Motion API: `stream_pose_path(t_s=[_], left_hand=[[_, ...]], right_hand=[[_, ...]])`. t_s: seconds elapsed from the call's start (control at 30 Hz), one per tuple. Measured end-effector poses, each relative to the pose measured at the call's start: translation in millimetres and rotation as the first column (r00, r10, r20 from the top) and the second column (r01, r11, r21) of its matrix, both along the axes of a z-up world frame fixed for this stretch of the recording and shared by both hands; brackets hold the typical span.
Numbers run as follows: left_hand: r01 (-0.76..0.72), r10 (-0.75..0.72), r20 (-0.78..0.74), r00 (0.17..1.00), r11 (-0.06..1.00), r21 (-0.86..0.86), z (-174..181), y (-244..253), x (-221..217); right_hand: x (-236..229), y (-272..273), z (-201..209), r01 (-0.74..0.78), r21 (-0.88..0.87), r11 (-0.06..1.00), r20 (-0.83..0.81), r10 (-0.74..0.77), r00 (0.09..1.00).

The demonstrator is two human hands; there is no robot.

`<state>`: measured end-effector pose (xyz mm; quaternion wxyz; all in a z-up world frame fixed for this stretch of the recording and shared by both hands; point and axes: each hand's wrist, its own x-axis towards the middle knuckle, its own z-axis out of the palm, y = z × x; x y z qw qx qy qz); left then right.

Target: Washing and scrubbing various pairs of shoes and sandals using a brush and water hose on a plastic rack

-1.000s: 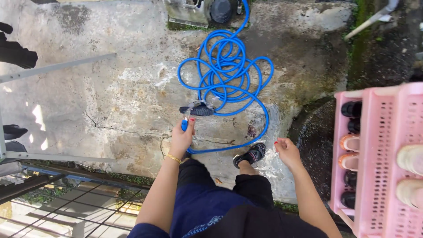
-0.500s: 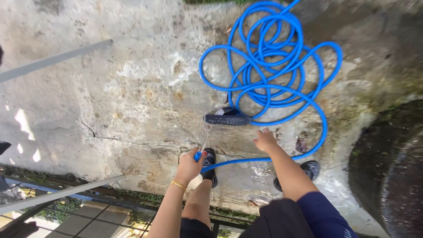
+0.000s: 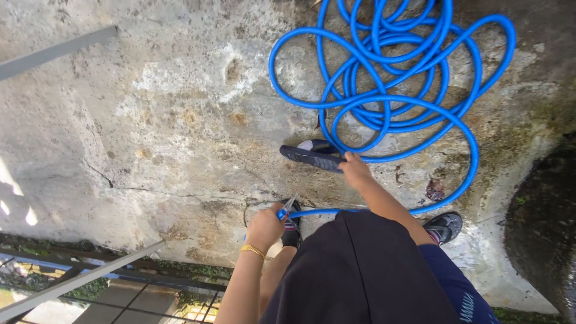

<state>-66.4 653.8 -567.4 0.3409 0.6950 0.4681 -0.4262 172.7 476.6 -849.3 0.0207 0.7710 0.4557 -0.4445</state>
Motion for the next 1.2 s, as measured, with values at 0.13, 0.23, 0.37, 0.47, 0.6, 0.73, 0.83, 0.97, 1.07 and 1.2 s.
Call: stream_pose_path(t_s=[0.13, 0.23, 0.37, 0.47, 0.6, 0.73, 0.83, 0.97, 1.07, 1.2], left_hand=[[0.007, -0.01, 0.058, 0.998, 0.999, 0.051, 48.3, 3.0, 49.4], [0.158, -0.166, 0.139, 0.976, 0.985, 0.069, 103.1, -12.6, 114.6], [0.441, -0.465, 0.343, 0.816, 0.885, 0.149, 176.5, -61.4, 207.4], [0.558, -0.631, 0.43, 0.646, 0.774, 0.298, 257.0, -95.7, 276.8], [0.595, -0.719, 0.49, 0.493, 0.689, 0.414, 371.0, -141.7, 360.5], [0.588, -0.798, 0.505, 0.328, 0.591, 0.552, 502.5, -219.1, 438.4], [0.578, -0.829, 0.527, 0.186, 0.526, 0.623, 575.3, -299.6, 490.3], [0.668, -0.823, 0.566, 0.054, 0.451, 0.592, 653.9, -406.7, 533.4], [0.736, -0.812, 0.584, -0.023, 0.382, 0.559, 690.7, -472.4, 552.3], [0.807, -0.8, 0.589, -0.111, 0.273, 0.523, 683.3, -538.2, 563.8]], right_hand=[[8.0, -12.5, 68.4, 0.276, 0.399, 0.874, -0.069, -0.272, 0.96], [44.4, -41.2, 137.6, 0.462, 0.561, 0.687, -0.15, -0.464, 0.873], [128.7, -101.8, 260.0, 0.813, 0.478, 0.332, -0.505, -0.654, 0.564], [180.1, -162.6, 357.0, 0.877, 0.469, 0.107, -0.616, -0.672, 0.412], [247.7, -268.6, 467.7, 0.88, 0.442, -0.175, -0.713, -0.664, 0.226], [302.1, -377.2, 611.0, 0.764, 0.508, -0.398, -0.76, -0.625, 0.179], [333.3, -468.0, 709.0, 0.662, 0.478, -0.577, -0.816, -0.57, 0.092], [373.8, -612.0, 783.4, 0.575, 0.613, -0.542, -0.715, -0.689, 0.113], [389.6, -703.1, 838.1, 0.555, 0.653, -0.515, -0.669, -0.736, 0.104], [383.0, -790.3, 867.9, 0.584, 0.65, -0.487, -0.601, -0.799, 0.004]])
